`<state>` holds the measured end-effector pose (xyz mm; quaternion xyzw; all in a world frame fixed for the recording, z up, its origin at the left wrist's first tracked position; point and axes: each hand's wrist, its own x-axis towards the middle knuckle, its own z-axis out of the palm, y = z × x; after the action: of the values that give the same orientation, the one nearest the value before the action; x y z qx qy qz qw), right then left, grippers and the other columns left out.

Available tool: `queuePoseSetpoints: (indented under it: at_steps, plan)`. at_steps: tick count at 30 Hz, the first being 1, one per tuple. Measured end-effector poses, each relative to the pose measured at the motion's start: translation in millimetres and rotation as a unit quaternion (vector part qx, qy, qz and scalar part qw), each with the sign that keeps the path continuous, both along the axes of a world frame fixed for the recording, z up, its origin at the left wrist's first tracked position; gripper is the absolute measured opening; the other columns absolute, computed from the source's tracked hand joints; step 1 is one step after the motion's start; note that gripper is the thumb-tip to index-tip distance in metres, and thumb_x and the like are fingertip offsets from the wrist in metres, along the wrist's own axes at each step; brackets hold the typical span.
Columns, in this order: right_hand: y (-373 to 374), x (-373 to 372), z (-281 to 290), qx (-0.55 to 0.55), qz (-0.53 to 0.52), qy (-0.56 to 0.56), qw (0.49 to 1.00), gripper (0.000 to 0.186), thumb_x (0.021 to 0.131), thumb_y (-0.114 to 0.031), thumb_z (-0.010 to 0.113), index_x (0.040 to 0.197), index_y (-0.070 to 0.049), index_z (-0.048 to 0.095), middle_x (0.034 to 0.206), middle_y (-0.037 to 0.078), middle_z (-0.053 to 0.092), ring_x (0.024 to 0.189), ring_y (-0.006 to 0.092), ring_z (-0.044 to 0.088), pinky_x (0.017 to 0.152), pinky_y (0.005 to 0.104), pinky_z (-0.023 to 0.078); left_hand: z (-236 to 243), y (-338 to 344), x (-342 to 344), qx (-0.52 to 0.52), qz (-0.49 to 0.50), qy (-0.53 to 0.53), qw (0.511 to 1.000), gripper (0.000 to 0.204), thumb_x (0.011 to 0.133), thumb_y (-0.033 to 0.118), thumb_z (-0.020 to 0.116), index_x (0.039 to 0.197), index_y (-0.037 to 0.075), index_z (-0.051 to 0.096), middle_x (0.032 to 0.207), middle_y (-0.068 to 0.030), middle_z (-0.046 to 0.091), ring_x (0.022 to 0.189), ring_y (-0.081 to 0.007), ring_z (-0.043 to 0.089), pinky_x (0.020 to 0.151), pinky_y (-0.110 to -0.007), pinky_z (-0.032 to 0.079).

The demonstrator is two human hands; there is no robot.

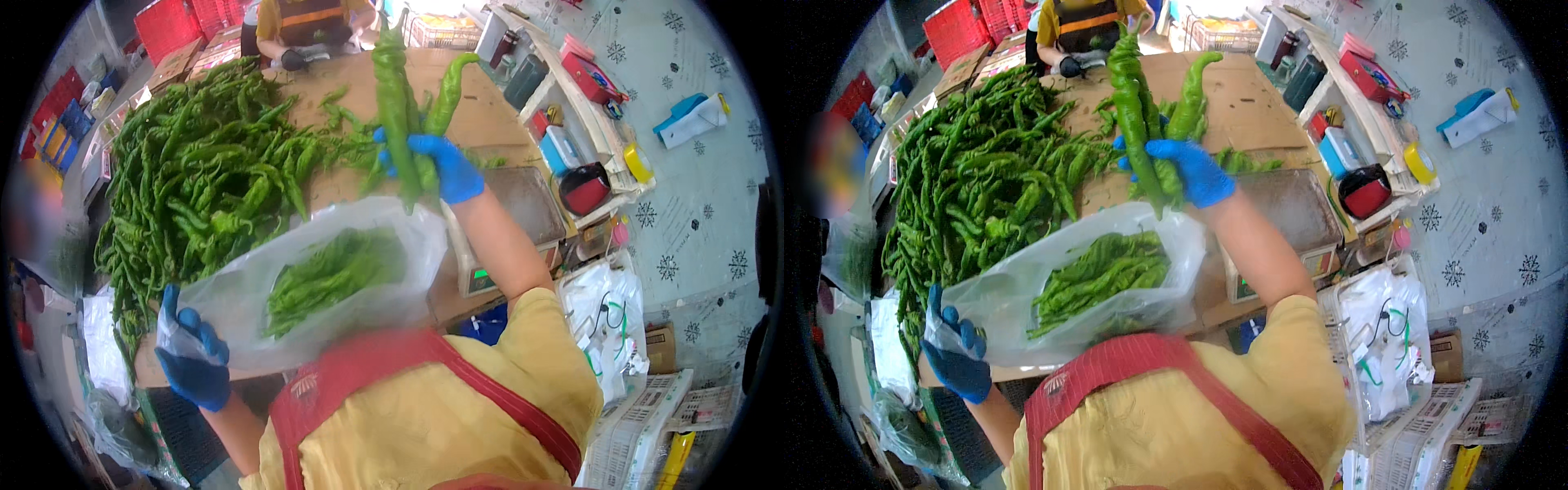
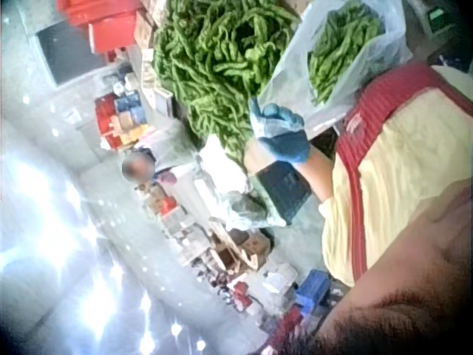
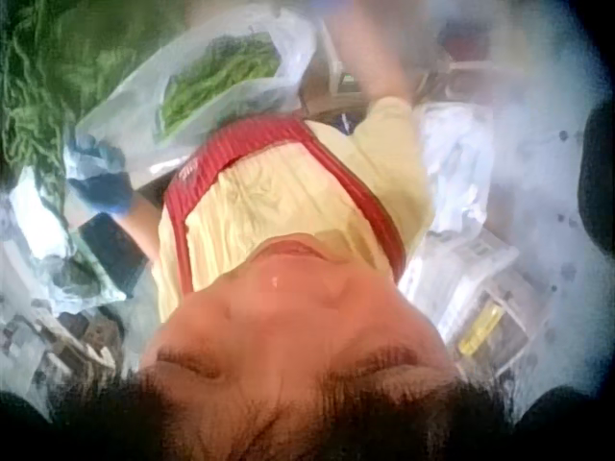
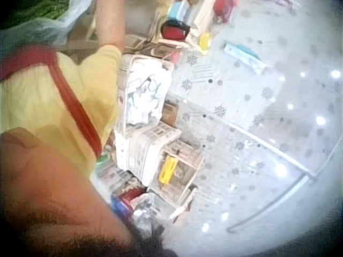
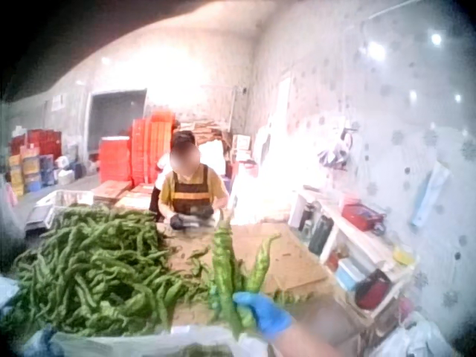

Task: The person packs green chili peppers from a large pile on a table into a clear plastic bag. They use both hands to scoop and arrange the peppers inside the bag, occasionally adjusting the bag's position. The task is performed in a repetitive manner, filling the bag with peppers.

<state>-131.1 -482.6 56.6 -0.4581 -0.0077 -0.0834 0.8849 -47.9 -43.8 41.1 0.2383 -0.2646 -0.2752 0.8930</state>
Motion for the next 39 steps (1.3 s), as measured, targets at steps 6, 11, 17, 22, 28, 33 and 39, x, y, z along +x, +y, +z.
queuePoseSetpoints:
  at_steps: [6, 11, 17, 22, 28, 33, 39]
  plan:
    - [80, -4, -25, -0.375, 0.107, -0.020, 0.921, 0.054, 0.078, -0.005, 0.071, 0.129, -0.006, 0.054, 0.115, 0.010, 0.064, 0.100, 0.0222, 0.063, 0.088, 0.0355, 0.050, 14, -1, 5, -0.114, -0.141, 0.045, 0.982, 0.086, 0.095, 0.024, 0.055, 0.150, 0.015, -0.009, 0.157, -0.0124, 0.013, 0.124, -0.0470, 0.045, 0.095, -0.055, 0.044]
    - [118, -1, -126, -0.781, 0.063, -0.030, 0.621, 0.072, 0.070, -0.006, 0.066, 0.138, -0.015, 0.045, 0.132, 0.018, 0.052, 0.115, 0.0361, 0.054, 0.092, 0.0441, 0.047, 23, 6, -2, -0.095, -0.092, 0.061, 0.989, 0.093, 0.091, 0.026, 0.061, 0.150, 0.011, -0.010, 0.158, -0.0084, -0.001, 0.108, -0.0365, 0.055, 0.084, -0.049, 0.053]
    - [127, -35, -113, -0.653, 0.182, -0.181, 0.713, 0.069, 0.082, -0.033, 0.067, 0.141, -0.012, 0.039, 0.139, 0.022, 0.042, 0.123, 0.0416, 0.046, 0.100, 0.0461, 0.041, -2, 32, -1, -0.096, -0.089, 0.077, 0.988, 0.094, 0.092, 0.025, 0.061, 0.149, 0.012, -0.011, 0.150, -0.0202, 0.027, 0.106, -0.0360, 0.055, 0.085, -0.050, 0.053]
    - [70, -61, -143, -0.587, 0.141, 0.264, 0.752, 0.053, 0.088, -0.031, 0.060, 0.131, -0.002, 0.050, 0.133, 0.016, 0.052, 0.123, 0.0267, 0.049, 0.104, 0.0375, 0.037, -12, 39, 1, -0.099, -0.103, 0.072, 0.987, 0.095, 0.091, 0.027, 0.062, 0.149, 0.011, -0.012, 0.150, -0.0197, 0.026, 0.099, -0.0333, 0.057, 0.082, -0.048, 0.054]
    - [66, -91, -77, -0.794, -0.032, 0.063, 0.604, 0.042, 0.089, -0.033, 0.059, 0.121, -0.005, 0.059, 0.122, 0.016, 0.060, 0.116, 0.0297, 0.053, 0.099, 0.0409, 0.040, 11, 45, 6, -0.014, 0.033, 0.035, 0.999, 0.105, 0.086, 0.034, 0.068, 0.148, 0.004, -0.011, 0.156, -0.0173, 0.011, 0.063, -0.0189, 0.051, 0.049, -0.030, 0.048]
    - [61, -95, -19, -0.706, -0.037, 0.225, 0.671, 0.045, 0.088, -0.036, 0.060, 0.119, -0.003, 0.060, 0.117, 0.015, 0.062, 0.108, 0.0291, 0.056, 0.097, 0.0363, 0.041, 68, 49, 5, -0.063, 0.055, -0.058, 0.995, 0.103, 0.086, 0.022, 0.067, 0.148, 0.005, -0.013, 0.158, -0.0123, 0.000, 0.054, -0.0129, 0.040, 0.039, -0.023, 0.038]
    - [46, -91, -42, -0.739, 0.065, 0.286, 0.606, 0.056, 0.082, -0.040, 0.065, 0.123, -0.003, 0.056, 0.112, 0.020, 0.062, 0.101, 0.0308, 0.060, 0.089, 0.0389, 0.046, 40, 36, 24, 0.017, 0.086, 0.005, 0.996, 0.096, 0.088, 0.031, 0.062, 0.150, 0.005, -0.007, 0.158, -0.0103, 0.003, 0.067, -0.0129, 0.047, 0.042, -0.024, 0.043]
